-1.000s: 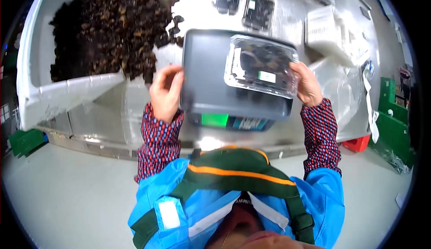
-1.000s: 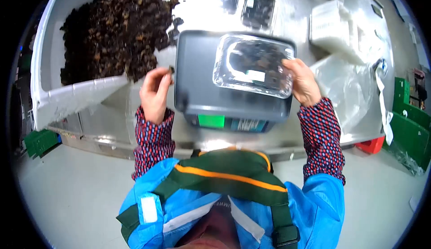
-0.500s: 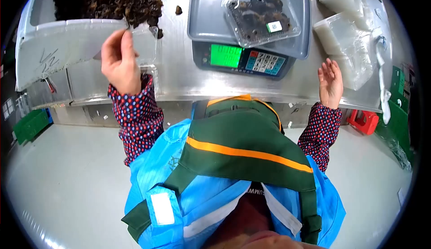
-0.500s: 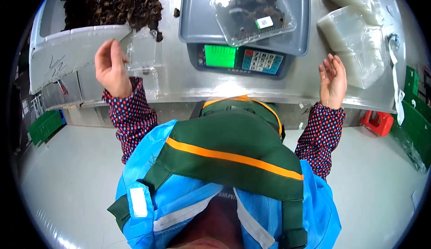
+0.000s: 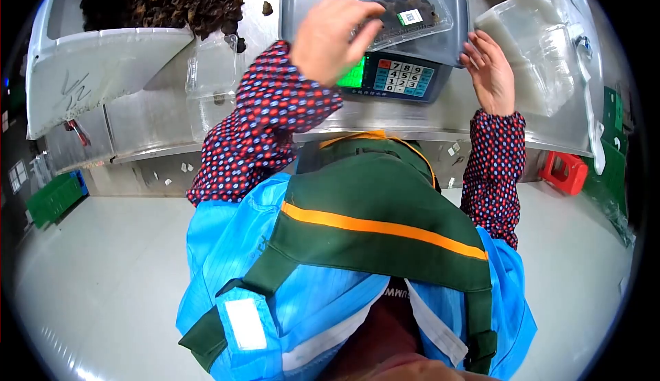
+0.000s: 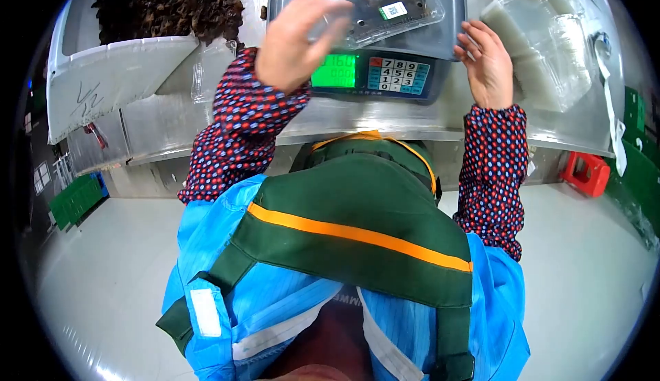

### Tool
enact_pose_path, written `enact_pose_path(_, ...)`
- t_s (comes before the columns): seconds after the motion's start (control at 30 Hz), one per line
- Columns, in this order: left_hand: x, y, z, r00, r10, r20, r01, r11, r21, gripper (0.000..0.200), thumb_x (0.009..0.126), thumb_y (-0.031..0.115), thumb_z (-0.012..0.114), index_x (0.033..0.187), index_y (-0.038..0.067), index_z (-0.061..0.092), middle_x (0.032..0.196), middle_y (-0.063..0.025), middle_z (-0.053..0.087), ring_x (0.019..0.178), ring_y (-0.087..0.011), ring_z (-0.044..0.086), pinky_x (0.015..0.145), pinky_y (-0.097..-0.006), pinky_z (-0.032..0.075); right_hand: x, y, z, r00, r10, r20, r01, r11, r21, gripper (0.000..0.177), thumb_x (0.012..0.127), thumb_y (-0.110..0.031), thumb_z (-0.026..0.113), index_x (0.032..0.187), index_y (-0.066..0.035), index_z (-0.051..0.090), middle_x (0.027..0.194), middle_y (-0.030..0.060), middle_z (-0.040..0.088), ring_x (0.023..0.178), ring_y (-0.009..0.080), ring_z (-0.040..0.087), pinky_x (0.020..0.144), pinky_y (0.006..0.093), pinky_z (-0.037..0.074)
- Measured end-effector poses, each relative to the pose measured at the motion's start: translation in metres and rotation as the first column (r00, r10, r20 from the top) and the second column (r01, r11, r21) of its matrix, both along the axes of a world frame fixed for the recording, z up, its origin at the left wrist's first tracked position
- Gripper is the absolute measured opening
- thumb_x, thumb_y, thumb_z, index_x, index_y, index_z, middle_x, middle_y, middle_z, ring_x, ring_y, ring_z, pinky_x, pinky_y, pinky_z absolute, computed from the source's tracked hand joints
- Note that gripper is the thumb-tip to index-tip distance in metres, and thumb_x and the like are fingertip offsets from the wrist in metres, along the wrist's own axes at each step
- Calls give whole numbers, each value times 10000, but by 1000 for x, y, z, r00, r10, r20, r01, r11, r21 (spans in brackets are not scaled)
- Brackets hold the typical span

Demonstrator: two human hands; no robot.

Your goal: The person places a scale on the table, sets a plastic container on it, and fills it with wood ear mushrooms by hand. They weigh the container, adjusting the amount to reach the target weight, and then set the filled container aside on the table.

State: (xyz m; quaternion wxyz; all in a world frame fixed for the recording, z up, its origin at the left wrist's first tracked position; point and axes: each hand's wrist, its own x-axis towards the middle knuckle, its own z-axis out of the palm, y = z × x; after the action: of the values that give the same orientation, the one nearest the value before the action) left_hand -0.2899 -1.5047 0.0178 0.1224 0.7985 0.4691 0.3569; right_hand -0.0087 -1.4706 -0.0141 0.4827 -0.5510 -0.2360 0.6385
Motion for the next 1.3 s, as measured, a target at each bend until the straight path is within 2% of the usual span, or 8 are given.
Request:
enact_pose_path(0.1,23,5,-28,965,57,-258,-44,997,56,541,723,330,676,1143,42,494,1156,-130,522,1106,-298,464,924,-408,356,-13,18,-17,987,108,120,-110,994,8,414,801,-177,619,1155,-2,493,981,59,543,870,149,520,730,293,457)
enact_pose_path(0.2,34,12,-30,892,80,-445,-93,996,-8,607,657,269,725,1155,40,464,1177,-150,505,1125,-304,451,915,-407,372,-33,25,-20,927,270,261,-265,963,-54,518,783,-171,628,1225,14,431,1013,73,527,890,149,514,694,272,451)
enact_pose_path(0.6,39,32,-41,815,97,-571,-28,991,129,364,669,130,607,982,-43,539,1081,-210,516,1033,-351,497,851,-409,424,-42,25,-22,967,207,150,-215,976,37,523,778,-55,599,1249,38,391,1066,87,545,870,131,540,701,241,472)
enact_pose_path(0.77,53,29,-50,743,190,-642,-112,981,161,337,766,133,525,1084,22,525,1101,-269,494,1025,-408,479,829,-495,406,-44,25,-21,951,219,219,-236,970,56,586,747,-47,621,1265,54,365,1109,110,536,854,134,551,707,233,463)
enact_pose_path(0.9,59,33,-49,709,173,-684,-61,981,184,399,777,162,522,1155,38,489,1044,-338,482,945,-444,471,756,-489,402,-50,18,-15,938,219,270,-245,967,67,616,733,-49,632,1270,62,350,1120,130,530,847,137,563,712,226,460)
enact_pose_path(1.0,56,40,-50,720,200,-664,-31,966,257,394,775,162,520,1148,36,491,1035,-334,486,931,-438,477,737,-481,407,-51,16,-23,934,197,298,-241,963,120,635,726,-57,635,1275,67,340,1115,138,527,889,152,565,736,235,463)
enact_pose_path(1.17,45,50,-51,731,133,-669,29,974,225,407,756,128,522,1158,84,480,935,-233,508,836,-317,523,640,-340,457,-47,16,-36,900,198,389,-267,954,132,660,716,-74,640,1290,53,339,1131,151,512,930,168,563,762,248,464)
enact_pose_path(1.3,38,50,-48,747,95,-658,74,972,224,428,768,127,517,1191,94,460,938,-240,507,831,-334,546,658,-355,484,-48,14,-28,912,228,342,-275,957,94,680,711,-93,650,1295,54,335,1141,153,492,871,155,558,748,246,465)
